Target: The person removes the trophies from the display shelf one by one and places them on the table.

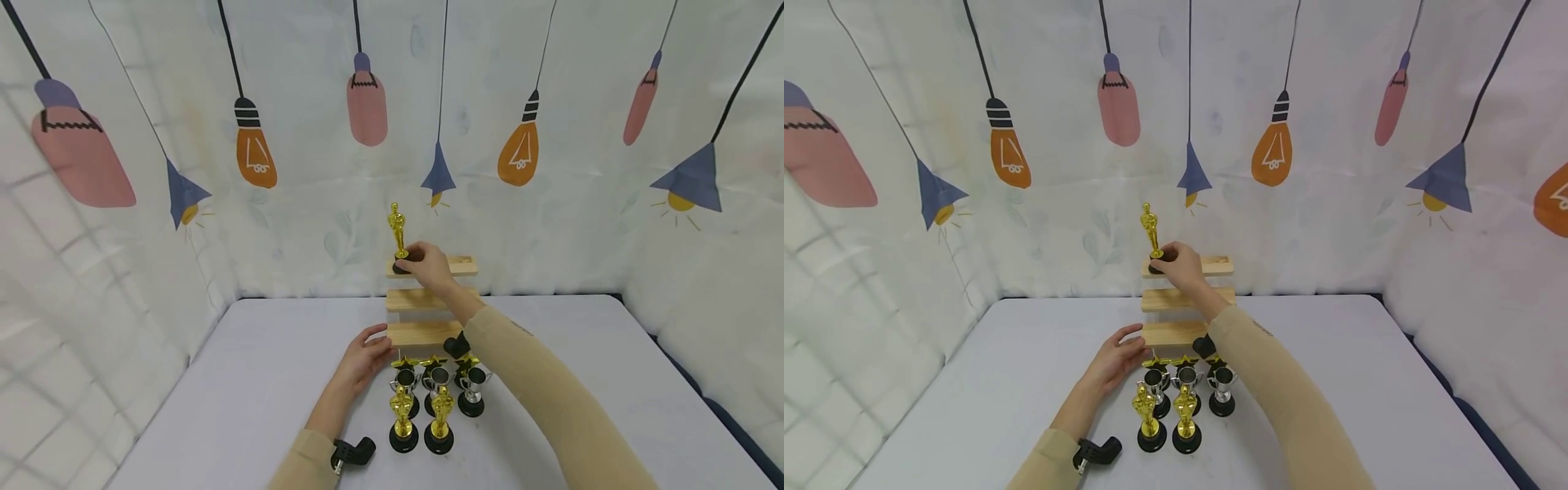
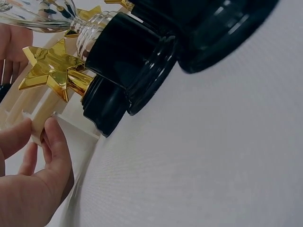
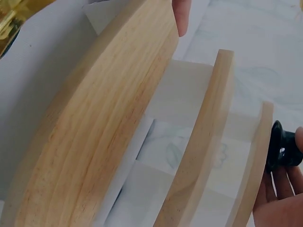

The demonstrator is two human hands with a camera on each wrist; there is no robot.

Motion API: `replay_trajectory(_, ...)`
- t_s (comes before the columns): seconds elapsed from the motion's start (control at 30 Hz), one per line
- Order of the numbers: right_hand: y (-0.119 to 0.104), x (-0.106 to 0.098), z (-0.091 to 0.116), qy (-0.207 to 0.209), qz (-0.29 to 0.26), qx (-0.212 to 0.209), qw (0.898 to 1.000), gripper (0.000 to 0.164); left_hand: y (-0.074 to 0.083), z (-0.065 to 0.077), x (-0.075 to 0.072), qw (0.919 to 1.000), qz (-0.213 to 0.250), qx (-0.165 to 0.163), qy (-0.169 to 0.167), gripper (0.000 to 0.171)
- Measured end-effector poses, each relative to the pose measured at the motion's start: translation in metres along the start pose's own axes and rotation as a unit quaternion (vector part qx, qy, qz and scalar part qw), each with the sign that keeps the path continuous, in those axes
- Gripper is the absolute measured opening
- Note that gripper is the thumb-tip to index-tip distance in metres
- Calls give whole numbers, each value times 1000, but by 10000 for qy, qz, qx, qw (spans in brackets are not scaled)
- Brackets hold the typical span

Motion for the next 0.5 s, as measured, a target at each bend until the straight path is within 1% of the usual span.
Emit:
replay_trajectory(0.37, 1, -4, 10, -73, -114, 4, 9999, 39, -2, 1, 0, 9999, -121, -45, 7, 49)
replay_trajectory(0.5, -4, -9, 14, -109, -292, -5, 9995, 39, 1, 3, -1, 9999, -148, -19, -3, 51)
Point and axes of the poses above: each hand's wrist, its own z-axis away from the middle knuckle, its own x-axis out of the palm, y = z × x, the point moved 2 cm from there along -z, towards the middle knuckle, and after that the axes turned 4 degrees about y, right-handed, at the moved point
